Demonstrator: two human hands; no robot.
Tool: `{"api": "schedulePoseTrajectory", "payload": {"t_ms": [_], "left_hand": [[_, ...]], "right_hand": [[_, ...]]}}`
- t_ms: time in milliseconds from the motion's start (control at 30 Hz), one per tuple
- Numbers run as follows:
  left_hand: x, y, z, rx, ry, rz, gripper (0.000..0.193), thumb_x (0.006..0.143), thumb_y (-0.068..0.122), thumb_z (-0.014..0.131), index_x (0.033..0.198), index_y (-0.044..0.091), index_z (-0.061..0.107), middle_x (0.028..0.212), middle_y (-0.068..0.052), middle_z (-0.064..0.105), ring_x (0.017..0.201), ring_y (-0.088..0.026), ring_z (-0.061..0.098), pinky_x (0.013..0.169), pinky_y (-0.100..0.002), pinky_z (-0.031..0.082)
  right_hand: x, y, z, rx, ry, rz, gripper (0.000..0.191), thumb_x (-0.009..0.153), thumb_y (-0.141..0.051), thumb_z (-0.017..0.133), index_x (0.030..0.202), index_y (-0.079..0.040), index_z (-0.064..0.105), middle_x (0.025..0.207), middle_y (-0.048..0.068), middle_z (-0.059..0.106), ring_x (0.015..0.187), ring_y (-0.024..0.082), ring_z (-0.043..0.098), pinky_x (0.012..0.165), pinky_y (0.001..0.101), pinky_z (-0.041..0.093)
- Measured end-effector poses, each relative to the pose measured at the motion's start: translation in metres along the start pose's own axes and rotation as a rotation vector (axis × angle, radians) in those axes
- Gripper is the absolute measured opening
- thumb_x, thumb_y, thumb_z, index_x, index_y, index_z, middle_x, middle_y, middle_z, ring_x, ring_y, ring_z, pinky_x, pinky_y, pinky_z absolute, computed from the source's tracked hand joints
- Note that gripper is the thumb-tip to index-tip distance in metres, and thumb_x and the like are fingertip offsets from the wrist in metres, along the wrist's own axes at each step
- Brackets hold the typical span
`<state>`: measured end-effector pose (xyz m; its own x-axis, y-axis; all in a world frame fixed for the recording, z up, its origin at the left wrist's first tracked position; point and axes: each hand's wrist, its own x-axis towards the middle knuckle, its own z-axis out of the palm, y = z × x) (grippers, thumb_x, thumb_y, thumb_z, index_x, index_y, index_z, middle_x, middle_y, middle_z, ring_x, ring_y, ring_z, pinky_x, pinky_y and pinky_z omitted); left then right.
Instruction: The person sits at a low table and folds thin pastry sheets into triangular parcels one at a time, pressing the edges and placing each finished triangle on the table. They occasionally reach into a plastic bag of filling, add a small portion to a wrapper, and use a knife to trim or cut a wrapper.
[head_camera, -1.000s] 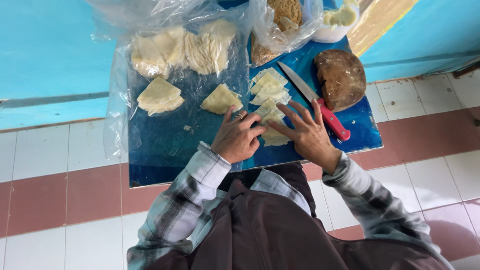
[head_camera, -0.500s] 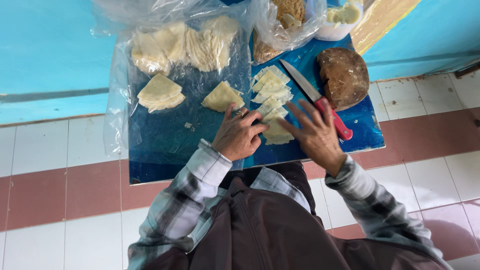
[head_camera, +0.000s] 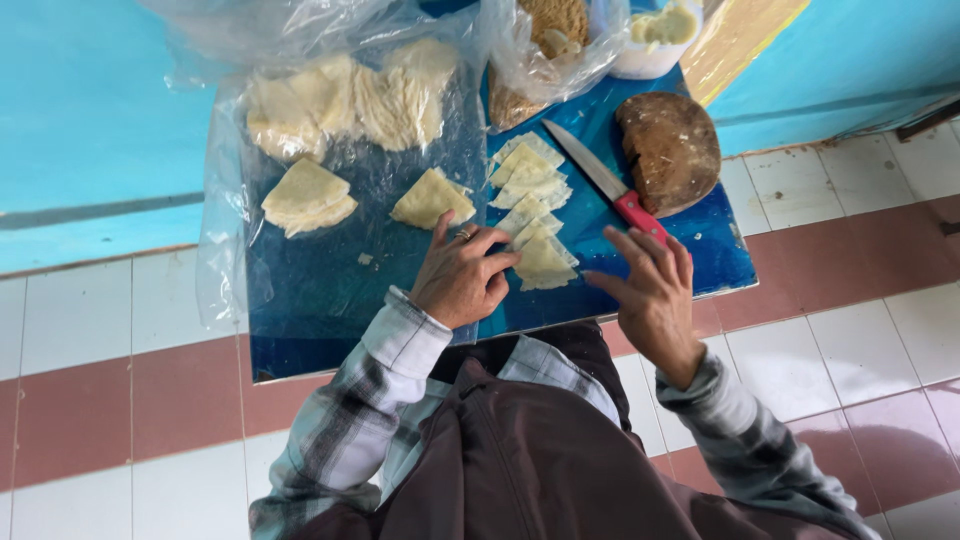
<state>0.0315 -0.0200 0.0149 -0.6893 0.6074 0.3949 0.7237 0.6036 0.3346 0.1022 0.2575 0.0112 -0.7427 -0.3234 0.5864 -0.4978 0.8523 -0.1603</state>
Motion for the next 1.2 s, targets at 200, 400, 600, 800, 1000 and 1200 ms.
{"api": "schedulePoseTrajectory", "payload": {"t_ms": [200, 400, 600, 800, 1000, 1200], "left_hand": [[0.006, 0.002, -0.003, 0.003, 0.015, -0.018, 0.024, 0.081, 0.009, 0.068, 0.099, 0.018, 0.081, 0.113, -0.001, 0.068, 0.106, -0.026, 0.065, 0.115, -0.060, 0.026], [0.002, -0.005, -0.003, -0.026, -0.028, -0.042, 0.023, 0.081, 0.010, 0.069, 0.100, 0.016, 0.081, 0.114, -0.001, 0.068, 0.106, -0.026, 0.065, 0.116, -0.059, 0.026], [0.008, -0.003, -0.001, -0.066, -0.015, -0.049, 0.020, 0.081, 0.009, 0.070, 0.096, 0.015, 0.081, 0.112, 0.001, 0.072, 0.108, -0.023, 0.067, 0.119, -0.062, 0.025], [0.007, -0.007, -0.005, -0.109, 0.028, -0.045, 0.023, 0.079, 0.010, 0.070, 0.099, 0.017, 0.078, 0.114, 0.001, 0.071, 0.115, -0.025, 0.064, 0.117, -0.064, 0.024], [0.001, -0.021, -0.008, -0.103, 0.023, -0.037, 0.023, 0.080, 0.010, 0.071, 0.101, 0.017, 0.077, 0.115, 0.000, 0.070, 0.119, -0.027, 0.062, 0.118, -0.064, 0.023], [0.001, -0.025, -0.007, -0.116, 0.027, -0.042, 0.020, 0.080, 0.010, 0.071, 0.097, 0.016, 0.077, 0.113, 0.001, 0.070, 0.118, -0.026, 0.063, 0.119, -0.064, 0.023]], "right_hand": [[0.030, -0.038, 0.014, -0.146, -0.138, -0.169, 0.063, 0.070, -0.003, 0.063, 0.129, -0.020, 0.078, 0.148, 0.009, 0.057, 0.135, 0.031, 0.049, 0.115, 0.0593, 0.030], [0.038, -0.020, 0.001, 0.041, -0.059, -0.111, 0.038, 0.077, -0.003, 0.068, 0.100, -0.033, 0.070, 0.146, 0.004, 0.061, 0.137, 0.030, 0.055, 0.119, 0.0562, 0.037], [0.147, 0.096, -0.006, 0.067, 0.177, -0.065, 0.029, 0.096, -0.008, 0.077, 0.125, -0.009, 0.075, 0.116, 0.012, 0.071, 0.102, 0.035, 0.060, 0.092, 0.0465, 0.047], [0.287, 0.160, 0.089, -0.066, -0.304, 0.230, 0.023, 0.089, -0.042, 0.084, 0.095, -0.019, 0.084, 0.092, 0.015, 0.072, 0.088, 0.041, 0.065, 0.073, 0.0521, 0.047], [0.292, 0.162, 0.148, -0.442, -0.321, -0.044, 0.010, 0.084, -0.009, 0.068, 0.085, -0.003, 0.076, 0.085, 0.018, 0.070, 0.081, 0.036, 0.071, 0.066, 0.0491, 0.052], [0.295, 0.142, 0.161, -0.429, -0.281, 0.047, 0.014, 0.088, -0.006, 0.067, 0.075, -0.007, 0.073, 0.060, 0.009, 0.058, 0.056, 0.023, 0.055, 0.062, 0.0450, 0.045]]}}
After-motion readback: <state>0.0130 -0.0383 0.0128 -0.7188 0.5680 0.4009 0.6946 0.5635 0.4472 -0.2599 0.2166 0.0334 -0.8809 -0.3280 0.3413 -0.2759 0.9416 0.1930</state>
